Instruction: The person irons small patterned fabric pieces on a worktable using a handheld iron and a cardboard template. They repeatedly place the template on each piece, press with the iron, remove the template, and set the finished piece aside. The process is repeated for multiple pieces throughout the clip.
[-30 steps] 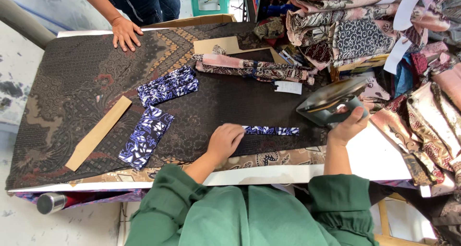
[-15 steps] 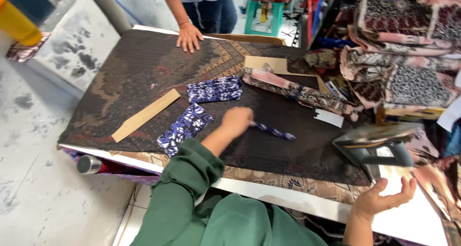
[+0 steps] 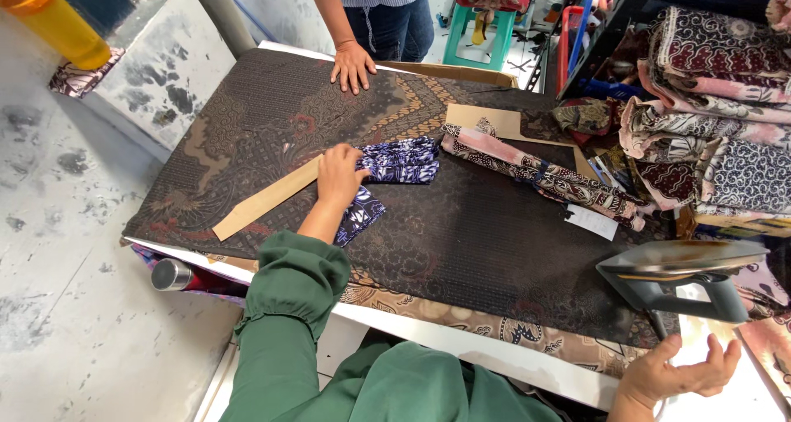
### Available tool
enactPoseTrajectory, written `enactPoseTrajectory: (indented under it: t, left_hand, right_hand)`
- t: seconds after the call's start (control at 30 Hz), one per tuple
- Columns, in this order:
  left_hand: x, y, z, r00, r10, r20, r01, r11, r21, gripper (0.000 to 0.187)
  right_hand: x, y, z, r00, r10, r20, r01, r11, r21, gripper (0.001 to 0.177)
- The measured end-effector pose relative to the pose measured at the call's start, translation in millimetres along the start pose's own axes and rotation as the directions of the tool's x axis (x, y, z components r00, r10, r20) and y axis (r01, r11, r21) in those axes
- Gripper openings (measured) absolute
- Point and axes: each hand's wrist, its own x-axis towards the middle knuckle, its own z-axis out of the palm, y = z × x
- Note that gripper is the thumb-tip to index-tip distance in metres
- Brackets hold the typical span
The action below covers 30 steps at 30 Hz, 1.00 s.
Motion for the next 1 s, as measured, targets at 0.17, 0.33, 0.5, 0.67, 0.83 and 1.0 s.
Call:
enactPoseTrajectory:
  t: [0.17, 0.33, 0.5, 0.67, 0.83, 1.0]
  left_hand:
    - [2, 32, 29, 0.921, 0.297, 0.251, -0.305, 0.952, -0.007, 0.065]
    - [22, 35, 83, 0.864, 0.301, 0.403, -0.409, 0.887, 0.214, 0.082]
    - [36, 15, 111, 0.878, 0.237, 0.416, -0.317, 0.939, 0.132, 0.075]
    - [48, 20, 100, 0.890, 0.257, 0.376, -0.272, 0.962, -0.013, 0.077]
    - [32, 19, 37, 0.998, 0.003, 0.064, 0.000, 0.999, -0.051, 0.063]
    - [-53, -3, -45, 0.883, -0.439, 0.165, 0.430, 0.899, 0.088, 0.040]
  right_hand:
    - [-2, -8, 2, 1.000, -0.029, -0.010, 0.029, 0.999, -0.022, 0.054]
    - [-1, -17, 5, 0.998, -0.051, 0.035, 0.051, 0.999, 0.002, 0.051]
    - [1, -21, 8, 0.998, -0.017, 0.064, 0.014, 0.998, 0.053, 0.051]
    - [2, -23, 10, 0.995, -0.002, 0.096, -0.004, 0.998, 0.060, 0.051]
    - [-2, -10, 11, 0.995, 0.006, 0.103, -0.012, 0.998, 0.056, 0.049]
    - [-11, 11, 18, 0.998, -0.020, 0.062, 0.017, 0.998, 0.055, 0.050]
